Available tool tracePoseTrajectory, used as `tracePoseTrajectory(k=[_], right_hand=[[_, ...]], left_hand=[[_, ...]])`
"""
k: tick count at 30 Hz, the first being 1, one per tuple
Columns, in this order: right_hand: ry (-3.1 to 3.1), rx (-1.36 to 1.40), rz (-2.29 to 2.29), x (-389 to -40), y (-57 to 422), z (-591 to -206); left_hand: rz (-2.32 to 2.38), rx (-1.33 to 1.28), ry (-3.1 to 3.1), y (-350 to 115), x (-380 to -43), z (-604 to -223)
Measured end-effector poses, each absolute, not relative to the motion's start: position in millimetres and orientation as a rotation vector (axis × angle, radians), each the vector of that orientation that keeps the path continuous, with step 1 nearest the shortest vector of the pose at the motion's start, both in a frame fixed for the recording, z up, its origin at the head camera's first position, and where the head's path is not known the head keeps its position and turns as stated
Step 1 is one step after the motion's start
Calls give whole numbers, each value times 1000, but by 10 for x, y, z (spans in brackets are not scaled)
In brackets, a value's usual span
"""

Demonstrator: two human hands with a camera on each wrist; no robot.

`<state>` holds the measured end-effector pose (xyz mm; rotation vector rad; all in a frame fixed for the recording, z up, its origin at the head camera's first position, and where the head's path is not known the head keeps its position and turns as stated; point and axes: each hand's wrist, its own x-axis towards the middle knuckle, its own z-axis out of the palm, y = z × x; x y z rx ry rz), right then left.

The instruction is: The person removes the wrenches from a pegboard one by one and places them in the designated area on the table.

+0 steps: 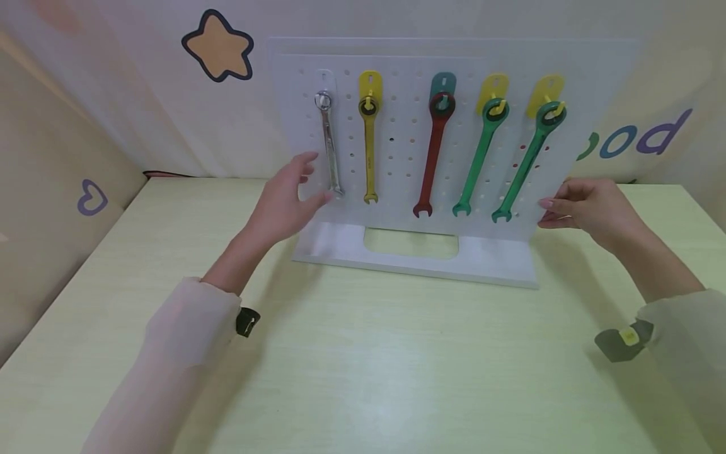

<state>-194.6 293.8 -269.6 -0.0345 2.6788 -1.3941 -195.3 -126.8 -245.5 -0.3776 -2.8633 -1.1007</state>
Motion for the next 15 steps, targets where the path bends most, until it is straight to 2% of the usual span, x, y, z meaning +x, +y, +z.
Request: tracePoseTrajectory(k=[5,15], right_hand=[[2684,-25,-1364,-1961,2938,-2694],[2698,-24,-1320,-1968,2932,-2690]], left_hand=[[-1238,-294,-2775,-1186,-2002,-2304],[-1389,-310,-2701,-1097,-2023,-2180]])
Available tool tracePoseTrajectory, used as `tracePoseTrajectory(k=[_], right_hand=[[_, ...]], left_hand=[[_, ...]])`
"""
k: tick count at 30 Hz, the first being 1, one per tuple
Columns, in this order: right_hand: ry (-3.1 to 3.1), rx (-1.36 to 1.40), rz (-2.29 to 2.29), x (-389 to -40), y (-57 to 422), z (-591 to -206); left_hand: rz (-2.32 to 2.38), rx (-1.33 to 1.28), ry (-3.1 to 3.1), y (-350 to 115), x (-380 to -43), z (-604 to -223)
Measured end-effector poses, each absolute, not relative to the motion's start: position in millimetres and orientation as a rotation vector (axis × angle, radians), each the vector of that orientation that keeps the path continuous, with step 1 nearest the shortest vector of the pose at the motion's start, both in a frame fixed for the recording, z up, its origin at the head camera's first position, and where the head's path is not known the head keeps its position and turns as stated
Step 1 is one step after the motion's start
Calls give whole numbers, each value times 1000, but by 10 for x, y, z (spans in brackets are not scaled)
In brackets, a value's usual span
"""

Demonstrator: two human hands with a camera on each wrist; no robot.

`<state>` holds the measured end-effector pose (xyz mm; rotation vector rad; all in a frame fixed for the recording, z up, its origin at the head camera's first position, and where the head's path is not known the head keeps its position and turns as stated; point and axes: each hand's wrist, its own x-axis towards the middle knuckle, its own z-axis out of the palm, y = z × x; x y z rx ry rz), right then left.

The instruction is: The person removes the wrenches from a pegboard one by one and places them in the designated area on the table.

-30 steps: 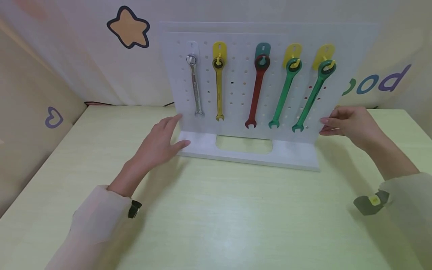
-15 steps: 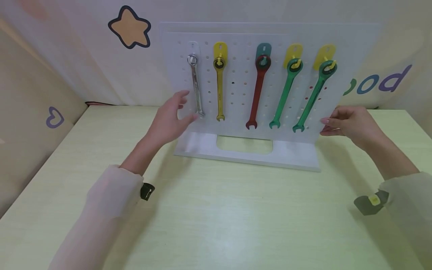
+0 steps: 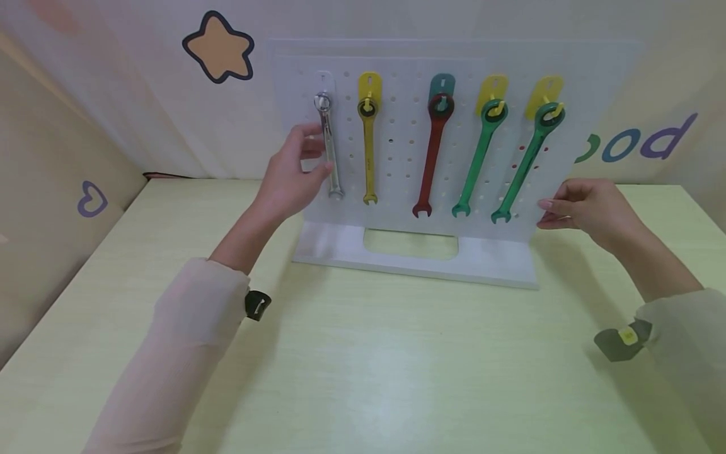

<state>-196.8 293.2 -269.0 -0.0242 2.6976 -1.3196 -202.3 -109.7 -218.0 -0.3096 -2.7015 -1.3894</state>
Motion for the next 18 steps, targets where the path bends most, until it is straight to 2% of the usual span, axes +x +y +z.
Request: tracePoseTrajectory(k=[18], right_hand=[[2691,-35,-1333,-1958,2931,-2692]], left_hand=[[-1510,-326,-2670,-1094,-1995,-2182]])
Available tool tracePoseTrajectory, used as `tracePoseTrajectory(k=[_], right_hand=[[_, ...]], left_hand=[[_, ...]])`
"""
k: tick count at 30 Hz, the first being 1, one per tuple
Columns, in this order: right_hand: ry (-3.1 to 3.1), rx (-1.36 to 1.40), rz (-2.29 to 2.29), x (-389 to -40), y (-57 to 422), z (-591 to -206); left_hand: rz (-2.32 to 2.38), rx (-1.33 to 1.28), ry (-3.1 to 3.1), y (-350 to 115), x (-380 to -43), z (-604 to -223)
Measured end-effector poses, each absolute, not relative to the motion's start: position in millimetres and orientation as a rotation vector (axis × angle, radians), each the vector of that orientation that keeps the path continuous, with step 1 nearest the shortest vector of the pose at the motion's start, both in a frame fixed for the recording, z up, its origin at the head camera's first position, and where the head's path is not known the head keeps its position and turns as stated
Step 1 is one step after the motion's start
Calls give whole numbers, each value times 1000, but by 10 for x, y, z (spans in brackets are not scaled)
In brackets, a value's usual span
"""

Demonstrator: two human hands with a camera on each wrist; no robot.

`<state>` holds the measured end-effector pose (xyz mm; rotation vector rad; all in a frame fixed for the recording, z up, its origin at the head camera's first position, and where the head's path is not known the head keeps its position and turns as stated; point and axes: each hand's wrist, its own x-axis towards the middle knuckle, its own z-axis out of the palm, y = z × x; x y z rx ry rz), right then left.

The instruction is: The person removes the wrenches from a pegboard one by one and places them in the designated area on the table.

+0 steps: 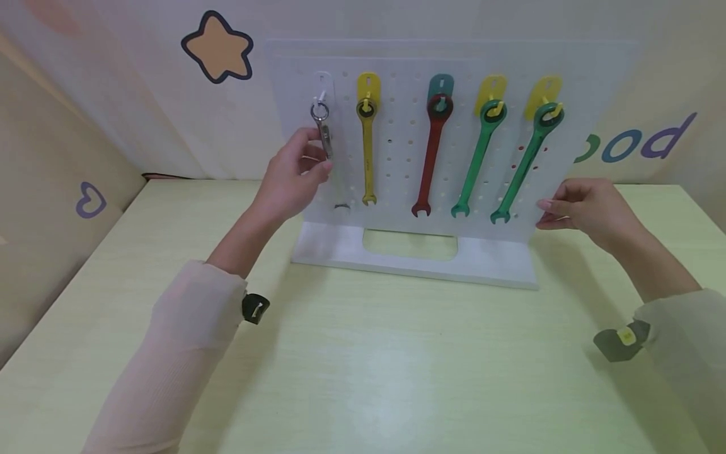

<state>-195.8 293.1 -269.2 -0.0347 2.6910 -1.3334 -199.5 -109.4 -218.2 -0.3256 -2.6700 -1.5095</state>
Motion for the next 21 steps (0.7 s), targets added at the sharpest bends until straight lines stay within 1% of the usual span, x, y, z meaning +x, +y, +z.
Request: tracePoseTrajectory(k=[21], right_hand=[[2682,-44,-1368,-1972,2905,-2687]], left_hand=[[-1727,-316,-2532,-1149,-1828,-2125]])
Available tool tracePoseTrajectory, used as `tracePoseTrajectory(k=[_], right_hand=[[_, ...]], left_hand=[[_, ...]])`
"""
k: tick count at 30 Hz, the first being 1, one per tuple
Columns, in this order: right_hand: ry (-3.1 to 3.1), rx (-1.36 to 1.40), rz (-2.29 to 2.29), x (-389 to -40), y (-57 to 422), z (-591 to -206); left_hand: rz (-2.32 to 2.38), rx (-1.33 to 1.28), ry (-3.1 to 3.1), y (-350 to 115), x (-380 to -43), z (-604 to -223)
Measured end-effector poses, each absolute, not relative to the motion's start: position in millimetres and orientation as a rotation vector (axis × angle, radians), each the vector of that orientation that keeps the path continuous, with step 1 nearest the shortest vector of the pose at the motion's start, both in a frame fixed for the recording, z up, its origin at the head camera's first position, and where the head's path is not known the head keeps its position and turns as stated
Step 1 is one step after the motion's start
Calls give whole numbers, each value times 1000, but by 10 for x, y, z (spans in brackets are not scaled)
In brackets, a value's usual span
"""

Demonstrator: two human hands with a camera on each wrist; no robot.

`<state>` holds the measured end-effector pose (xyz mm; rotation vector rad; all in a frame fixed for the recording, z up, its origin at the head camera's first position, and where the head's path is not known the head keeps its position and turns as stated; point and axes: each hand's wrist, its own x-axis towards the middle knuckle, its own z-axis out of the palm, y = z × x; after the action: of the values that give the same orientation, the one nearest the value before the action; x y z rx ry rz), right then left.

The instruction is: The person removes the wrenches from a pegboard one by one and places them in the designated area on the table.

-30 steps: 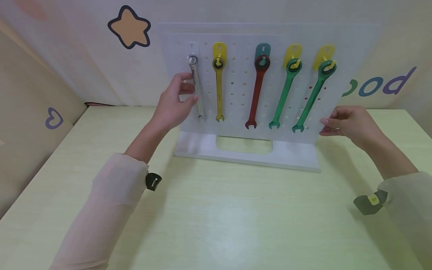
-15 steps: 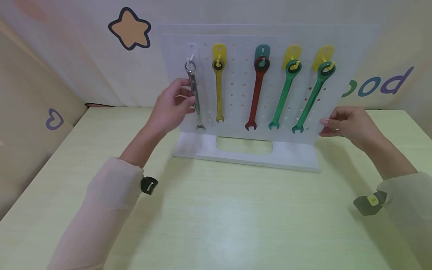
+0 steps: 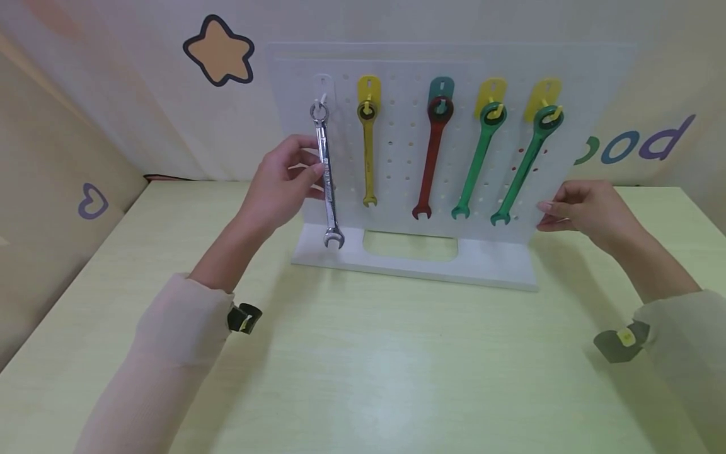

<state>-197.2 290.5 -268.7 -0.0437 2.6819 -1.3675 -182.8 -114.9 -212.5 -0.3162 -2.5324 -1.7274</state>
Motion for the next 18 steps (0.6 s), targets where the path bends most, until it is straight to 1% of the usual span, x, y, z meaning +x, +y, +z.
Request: tracePoseTrajectory(k=[18], right_hand=[[2680,-53,-1383,-1981,2913,-2699]], left_hand=[[-1703,-334,-2488,-1162,-1717,-1954]])
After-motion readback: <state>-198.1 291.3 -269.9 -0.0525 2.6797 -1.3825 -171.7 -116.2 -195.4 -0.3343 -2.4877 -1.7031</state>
